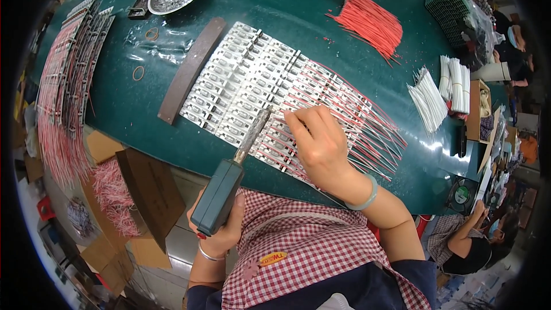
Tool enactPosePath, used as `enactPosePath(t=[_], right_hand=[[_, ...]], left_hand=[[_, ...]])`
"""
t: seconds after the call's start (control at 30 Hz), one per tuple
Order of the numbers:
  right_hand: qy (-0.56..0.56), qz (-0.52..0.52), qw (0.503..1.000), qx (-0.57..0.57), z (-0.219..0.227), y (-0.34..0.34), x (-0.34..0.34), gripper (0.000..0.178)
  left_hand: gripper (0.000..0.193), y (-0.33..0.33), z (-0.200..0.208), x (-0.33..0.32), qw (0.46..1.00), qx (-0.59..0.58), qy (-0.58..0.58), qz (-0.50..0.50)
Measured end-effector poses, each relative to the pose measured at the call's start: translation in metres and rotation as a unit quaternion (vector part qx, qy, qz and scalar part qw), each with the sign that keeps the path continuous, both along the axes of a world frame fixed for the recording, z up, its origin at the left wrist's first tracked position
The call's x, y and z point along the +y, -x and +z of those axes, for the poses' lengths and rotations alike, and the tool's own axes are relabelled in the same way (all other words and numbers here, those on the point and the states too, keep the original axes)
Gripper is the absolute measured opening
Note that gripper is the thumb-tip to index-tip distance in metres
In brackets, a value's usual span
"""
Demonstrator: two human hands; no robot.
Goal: The person solders wires onto LED strips using a soldering iron.
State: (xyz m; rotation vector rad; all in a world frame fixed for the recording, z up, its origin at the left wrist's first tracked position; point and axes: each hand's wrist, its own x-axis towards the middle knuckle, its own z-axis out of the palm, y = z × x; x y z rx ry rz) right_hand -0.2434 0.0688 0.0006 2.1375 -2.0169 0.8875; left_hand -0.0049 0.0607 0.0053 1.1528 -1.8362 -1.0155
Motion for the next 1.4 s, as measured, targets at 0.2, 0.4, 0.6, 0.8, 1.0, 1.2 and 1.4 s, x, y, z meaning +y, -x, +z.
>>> enactPosePath(t=[0.2,0.4,0.6,0.8,1.0,1.2,1.4], right_hand=[[0.019,-0.003,1.000,-0.011,-0.005,-0.003,0.001,0.034],[0.009,-0.004,1.000,0.000,-0.005,-0.004,0.001,0.032],[0.002,-0.007,1.000,0.010,-0.004,-0.005,0.001,0.032],[0.002,0.009,1.000,0.029,-0.006,-0.003,0.002,0.032],[-0.003,0.007,1.000,0.029,-0.005,-0.004,0.002,0.032],[0.012,-0.003,1.000,0.006,-0.005,-0.006,0.001,0.034],[0.012,0.008,1.000,-0.010,-0.001,-0.014,0.007,0.036]], left_hand=[[0.025,0.000,0.002,0.002,1.000,-0.001,-0.004,0.000],[0.022,0.001,0.002,0.001,0.999,0.009,-0.030,-0.010],[0.019,0.001,-0.001,0.001,0.999,-0.014,-0.024,-0.031],[0.018,0.002,0.001,-0.001,0.999,-0.010,-0.014,-0.031],[0.021,-0.005,-0.001,0.005,1.000,0.000,-0.018,-0.001],[0.027,-0.011,-0.004,0.009,1.000,0.002,0.005,-0.002],[0.024,-0.018,-0.002,0.012,1.000,-0.010,-0.005,-0.014]])
